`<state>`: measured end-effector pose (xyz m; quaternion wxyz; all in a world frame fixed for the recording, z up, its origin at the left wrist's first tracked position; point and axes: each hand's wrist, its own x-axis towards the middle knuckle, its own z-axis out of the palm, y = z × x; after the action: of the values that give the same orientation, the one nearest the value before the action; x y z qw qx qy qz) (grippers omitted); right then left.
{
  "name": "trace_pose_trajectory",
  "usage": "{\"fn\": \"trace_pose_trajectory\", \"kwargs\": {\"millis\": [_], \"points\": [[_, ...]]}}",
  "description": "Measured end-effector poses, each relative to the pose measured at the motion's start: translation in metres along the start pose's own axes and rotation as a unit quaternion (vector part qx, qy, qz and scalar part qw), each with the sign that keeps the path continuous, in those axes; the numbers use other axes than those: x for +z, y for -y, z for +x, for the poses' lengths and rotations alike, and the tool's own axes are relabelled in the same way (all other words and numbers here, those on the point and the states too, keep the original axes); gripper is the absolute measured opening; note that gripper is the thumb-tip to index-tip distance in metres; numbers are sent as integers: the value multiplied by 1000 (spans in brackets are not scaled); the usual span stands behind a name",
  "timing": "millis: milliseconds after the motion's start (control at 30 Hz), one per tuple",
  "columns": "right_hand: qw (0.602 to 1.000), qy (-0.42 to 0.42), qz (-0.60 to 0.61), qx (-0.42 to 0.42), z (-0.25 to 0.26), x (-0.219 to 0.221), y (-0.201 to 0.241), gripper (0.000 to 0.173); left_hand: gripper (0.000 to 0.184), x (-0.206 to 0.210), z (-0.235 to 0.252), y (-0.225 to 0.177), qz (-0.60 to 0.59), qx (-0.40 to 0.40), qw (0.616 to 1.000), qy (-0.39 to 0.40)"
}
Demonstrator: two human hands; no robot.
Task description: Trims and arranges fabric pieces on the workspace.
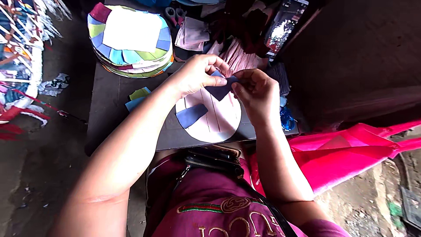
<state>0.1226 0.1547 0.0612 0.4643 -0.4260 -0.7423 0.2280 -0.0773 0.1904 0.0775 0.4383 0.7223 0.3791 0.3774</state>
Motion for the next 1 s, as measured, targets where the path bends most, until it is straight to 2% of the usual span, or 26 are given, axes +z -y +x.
{"fn": "trace_pose_trajectory", "kwargs": {"millis": [167, 333, 567, 633, 733, 1000], "points": [[999, -2, 7, -36, -7, -1, 10, 14, 24, -12, -1, -1, -106, -26, 992, -68], [991, 122, -13, -48, -25, 2, 34, 15, 22, -20, 1, -1, -114, -56, 982, -143], [955, 250, 156, -30, -36, 24, 41, 10, 20, -18, 1, 0, -101, -57, 981, -155], [954, 244, 174, 11, -36, 30, 32, 11, 19, -18, 1, 0, -99, -59, 981, -156], [969, 198, 132, 62, -38, 35, 22, 11, 20, -19, 1, 0, -97, -57, 981, -156], [980, 149, 75, 106, -42, 39, 14, 10, 20, -18, 2, 2, -105, -47, 982, -148]]}}
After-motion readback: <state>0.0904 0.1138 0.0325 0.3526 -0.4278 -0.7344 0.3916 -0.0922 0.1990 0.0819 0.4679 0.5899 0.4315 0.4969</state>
